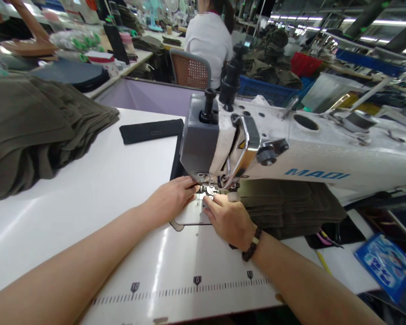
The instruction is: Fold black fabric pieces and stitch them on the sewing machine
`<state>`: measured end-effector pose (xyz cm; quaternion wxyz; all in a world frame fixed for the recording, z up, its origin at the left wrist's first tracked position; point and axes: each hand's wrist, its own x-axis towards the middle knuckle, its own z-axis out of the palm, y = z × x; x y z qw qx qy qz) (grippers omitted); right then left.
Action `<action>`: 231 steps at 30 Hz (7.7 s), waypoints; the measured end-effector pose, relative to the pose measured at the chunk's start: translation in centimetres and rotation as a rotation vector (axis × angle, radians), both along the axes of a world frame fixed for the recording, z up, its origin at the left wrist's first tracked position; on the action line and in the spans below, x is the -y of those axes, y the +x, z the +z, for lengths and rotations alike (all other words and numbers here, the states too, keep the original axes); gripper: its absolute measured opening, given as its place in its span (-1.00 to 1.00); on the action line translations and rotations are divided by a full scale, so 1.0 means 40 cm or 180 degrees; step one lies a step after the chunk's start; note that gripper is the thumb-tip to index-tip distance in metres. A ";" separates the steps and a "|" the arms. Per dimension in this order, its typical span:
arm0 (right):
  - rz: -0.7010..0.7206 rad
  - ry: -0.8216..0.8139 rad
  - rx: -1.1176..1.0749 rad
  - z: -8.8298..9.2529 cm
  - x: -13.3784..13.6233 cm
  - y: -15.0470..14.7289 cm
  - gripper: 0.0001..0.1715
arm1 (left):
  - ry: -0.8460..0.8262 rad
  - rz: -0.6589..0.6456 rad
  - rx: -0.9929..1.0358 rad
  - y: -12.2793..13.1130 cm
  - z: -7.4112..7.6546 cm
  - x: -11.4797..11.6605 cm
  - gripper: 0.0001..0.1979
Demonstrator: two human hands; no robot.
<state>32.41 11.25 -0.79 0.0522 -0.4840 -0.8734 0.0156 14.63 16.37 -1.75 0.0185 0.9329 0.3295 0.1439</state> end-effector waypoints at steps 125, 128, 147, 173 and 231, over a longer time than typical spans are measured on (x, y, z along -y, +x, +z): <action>0.0750 0.0213 -0.0160 0.001 0.018 0.031 -0.77 | 0.0225 0.0311 -0.0441 -0.044 0.012 0.203 -0.67; 0.0950 0.0222 -0.0138 0.000 0.017 0.036 -0.78 | 0.0254 0.0202 -0.0464 -0.022 0.010 0.157 -0.62; 0.0293 0.0199 -0.0031 -0.004 0.011 0.011 -0.72 | -0.0156 -0.0015 -0.0091 -0.009 -0.002 0.041 -0.67; 0.0042 0.0211 -0.0105 -0.014 0.010 -0.002 -0.67 | -0.0153 -0.0104 0.0156 -0.008 0.003 0.016 -0.77; 0.0507 0.0332 -0.0440 -0.012 0.008 0.021 -0.81 | 0.0095 -0.0129 -0.0624 0.006 0.049 0.094 -0.77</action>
